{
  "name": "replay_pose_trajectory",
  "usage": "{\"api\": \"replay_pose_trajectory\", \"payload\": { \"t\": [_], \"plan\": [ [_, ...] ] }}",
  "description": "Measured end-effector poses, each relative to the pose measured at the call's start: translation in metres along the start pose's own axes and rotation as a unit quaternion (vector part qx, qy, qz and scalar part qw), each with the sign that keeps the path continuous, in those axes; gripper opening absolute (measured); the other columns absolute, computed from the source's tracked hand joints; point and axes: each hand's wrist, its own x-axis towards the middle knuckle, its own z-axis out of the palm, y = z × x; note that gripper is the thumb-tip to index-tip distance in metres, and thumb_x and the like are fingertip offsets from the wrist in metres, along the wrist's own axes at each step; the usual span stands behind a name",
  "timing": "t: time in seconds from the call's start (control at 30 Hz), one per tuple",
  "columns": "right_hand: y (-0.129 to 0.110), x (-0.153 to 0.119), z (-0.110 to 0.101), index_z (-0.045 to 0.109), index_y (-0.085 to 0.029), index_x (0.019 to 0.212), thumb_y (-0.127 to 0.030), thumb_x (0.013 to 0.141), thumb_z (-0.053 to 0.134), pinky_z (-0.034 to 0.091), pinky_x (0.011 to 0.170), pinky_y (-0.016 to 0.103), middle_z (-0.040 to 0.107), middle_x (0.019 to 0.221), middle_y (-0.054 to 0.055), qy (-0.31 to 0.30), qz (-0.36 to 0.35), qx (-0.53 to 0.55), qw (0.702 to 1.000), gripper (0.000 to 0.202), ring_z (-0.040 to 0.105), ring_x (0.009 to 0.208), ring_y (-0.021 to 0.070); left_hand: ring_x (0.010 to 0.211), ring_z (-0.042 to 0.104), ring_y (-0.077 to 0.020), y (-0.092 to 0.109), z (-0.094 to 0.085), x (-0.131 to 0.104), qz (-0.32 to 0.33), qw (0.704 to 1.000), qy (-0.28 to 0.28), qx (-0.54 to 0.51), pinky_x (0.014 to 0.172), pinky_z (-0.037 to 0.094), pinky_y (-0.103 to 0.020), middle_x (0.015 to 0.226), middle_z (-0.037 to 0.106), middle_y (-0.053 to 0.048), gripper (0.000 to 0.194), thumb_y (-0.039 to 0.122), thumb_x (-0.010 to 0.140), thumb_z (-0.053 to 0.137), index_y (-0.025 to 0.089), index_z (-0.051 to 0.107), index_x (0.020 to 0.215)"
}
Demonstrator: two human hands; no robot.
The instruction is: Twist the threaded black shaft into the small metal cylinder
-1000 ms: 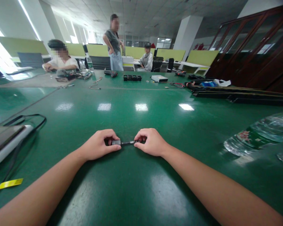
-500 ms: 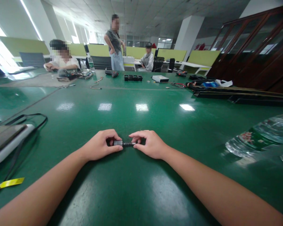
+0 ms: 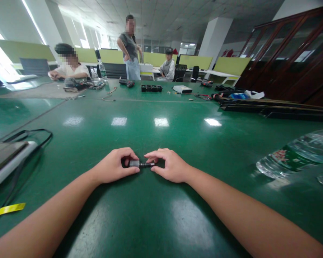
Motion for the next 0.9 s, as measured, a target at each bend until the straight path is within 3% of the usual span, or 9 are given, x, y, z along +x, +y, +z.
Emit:
{"api": "replay_pose_trajectory", "payload": {
  "t": [0.43,0.67,0.9],
  "plan": [
    [0.0036,0.0003,0.0027,0.069,-0.021,0.107,-0.011,0.077,0.071,0.046,0.083,0.033,0.073,0.091,0.002,0.019,0.001,-0.015,1.0,0.032,0.063,0.081,0.0154,0.073,0.058,-0.0174,0.0061,0.0003,-0.0011,-0.012,0.998,-0.027,0.051,0.066,0.042,-0.026,0.082,0.064,-0.001,0.033,0.041,0.073,0.075,0.019,0.068,0.098],
    [0.0051,0.0006,0.0042,0.07,-0.019,0.107,-0.01,0.077,0.07,0.047,0.08,0.03,0.073,0.088,0.002,0.024,-0.005,-0.004,1.0,0.032,0.063,0.078,0.0146,0.073,0.057,-0.0166,0.0031,0.0005,-0.0003,0.001,0.999,-0.027,0.029,0.065,0.041,-0.026,0.083,0.064,-0.002,0.034,0.049,0.085,0.063,0.019,0.069,0.099],
    [0.0013,0.0006,0.0045,0.071,-0.021,0.103,-0.015,0.077,0.073,0.045,0.085,0.033,0.074,0.096,0.003,0.015,-0.018,-0.046,0.999,0.026,0.063,0.088,0.0179,0.07,0.055,-0.0155,0.0027,0.0022,0.0022,0.009,0.999,-0.02,0.026,0.063,0.04,-0.025,0.079,0.063,-0.001,0.033,0.049,0.083,0.066,0.017,0.07,0.093]
  ]
}}
